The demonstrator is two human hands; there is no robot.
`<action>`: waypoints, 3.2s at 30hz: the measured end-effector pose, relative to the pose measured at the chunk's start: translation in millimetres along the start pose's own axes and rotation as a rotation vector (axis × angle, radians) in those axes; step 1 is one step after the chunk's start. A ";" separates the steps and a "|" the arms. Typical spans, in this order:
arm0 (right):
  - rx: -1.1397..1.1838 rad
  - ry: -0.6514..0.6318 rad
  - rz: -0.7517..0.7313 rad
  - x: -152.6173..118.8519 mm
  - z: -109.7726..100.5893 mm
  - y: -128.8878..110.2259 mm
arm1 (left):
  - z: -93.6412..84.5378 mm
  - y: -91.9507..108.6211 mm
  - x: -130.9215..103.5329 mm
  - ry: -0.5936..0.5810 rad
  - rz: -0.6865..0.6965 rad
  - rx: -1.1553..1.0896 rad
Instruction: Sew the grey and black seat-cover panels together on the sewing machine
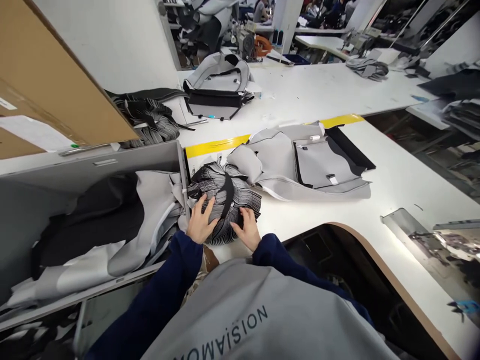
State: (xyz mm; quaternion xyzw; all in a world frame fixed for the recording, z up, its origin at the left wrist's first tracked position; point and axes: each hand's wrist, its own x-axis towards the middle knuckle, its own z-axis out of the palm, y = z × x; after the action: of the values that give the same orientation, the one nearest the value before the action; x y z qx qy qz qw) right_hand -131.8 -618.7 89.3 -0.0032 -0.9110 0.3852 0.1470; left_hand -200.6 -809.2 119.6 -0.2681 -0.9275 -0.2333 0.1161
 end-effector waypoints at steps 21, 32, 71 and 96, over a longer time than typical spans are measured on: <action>-0.110 -0.077 -0.039 5.5 7.5 -16.8 | -0.9 13.6 2.9 0.005 -0.012 0.110; -0.083 -0.031 -0.075 -4.7 7.2 1.4 | 2.2 30.0 -1.9 0.005 -0.033 0.127; -0.203 0.032 0.024 -0.7 22.7 -5.9 | 12.5 24.5 -39.2 0.139 0.175 0.150; 0.131 -0.152 -0.493 23.4 9.8 111.0 | 118.7 90.7 -37.9 0.624 -0.213 0.280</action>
State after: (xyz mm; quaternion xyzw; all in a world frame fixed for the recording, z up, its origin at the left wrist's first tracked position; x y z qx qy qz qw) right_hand -168.7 -544.8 11.0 0.2574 -0.8659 0.3949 0.1676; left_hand -129.9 -699.5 37.8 -0.0673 -0.8930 -0.1855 0.4044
